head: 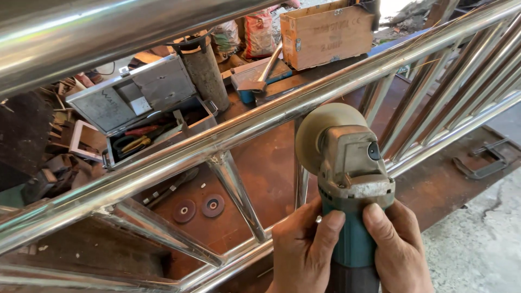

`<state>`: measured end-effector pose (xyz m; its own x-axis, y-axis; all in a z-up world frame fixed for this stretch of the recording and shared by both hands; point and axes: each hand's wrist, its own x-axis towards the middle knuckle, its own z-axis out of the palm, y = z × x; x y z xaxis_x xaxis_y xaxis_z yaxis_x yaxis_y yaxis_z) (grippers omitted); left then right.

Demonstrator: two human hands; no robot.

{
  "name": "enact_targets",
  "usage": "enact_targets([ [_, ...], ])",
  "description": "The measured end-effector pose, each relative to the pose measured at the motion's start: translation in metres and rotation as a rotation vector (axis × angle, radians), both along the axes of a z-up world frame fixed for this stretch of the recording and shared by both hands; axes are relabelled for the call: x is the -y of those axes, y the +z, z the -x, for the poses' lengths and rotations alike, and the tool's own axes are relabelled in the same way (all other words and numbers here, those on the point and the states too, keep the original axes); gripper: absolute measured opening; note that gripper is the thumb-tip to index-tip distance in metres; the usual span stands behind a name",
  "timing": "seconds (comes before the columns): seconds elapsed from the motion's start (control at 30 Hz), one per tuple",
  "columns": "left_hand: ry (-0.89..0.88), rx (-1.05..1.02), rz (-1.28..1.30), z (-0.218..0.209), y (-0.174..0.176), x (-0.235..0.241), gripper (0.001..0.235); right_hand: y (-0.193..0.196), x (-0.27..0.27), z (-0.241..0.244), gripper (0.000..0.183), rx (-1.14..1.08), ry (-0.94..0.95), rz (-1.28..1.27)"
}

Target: Using an angle grinder to polish and smooth the weld joints on a stainless steel railing.

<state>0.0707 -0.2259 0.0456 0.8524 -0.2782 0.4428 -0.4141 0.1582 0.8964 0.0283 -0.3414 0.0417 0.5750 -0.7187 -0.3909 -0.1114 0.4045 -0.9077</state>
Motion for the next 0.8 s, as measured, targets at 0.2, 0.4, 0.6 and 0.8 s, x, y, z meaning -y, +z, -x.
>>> enact_targets([
  [0.2,-0.102,-0.077,0.087,-0.003,-0.007,-0.006,0.043,-0.004,-0.008,0.001,0.051,-0.014,-0.051,0.070],
  [0.4,-0.075,-0.105,0.056,-0.006,-0.016,-0.013,0.042,-0.008,-0.015,0.002,0.053,-0.017,-0.062,0.118],
  [0.6,-0.123,-0.162,0.144,-0.010,-0.022,-0.020,0.037,-0.014,-0.022,0.002,0.055,0.006,-0.055,0.224],
  [0.8,-0.180,-0.106,0.160,-0.013,-0.020,-0.032,0.039,-0.024,-0.017,0.005,0.049,0.182,0.159,0.310],
])
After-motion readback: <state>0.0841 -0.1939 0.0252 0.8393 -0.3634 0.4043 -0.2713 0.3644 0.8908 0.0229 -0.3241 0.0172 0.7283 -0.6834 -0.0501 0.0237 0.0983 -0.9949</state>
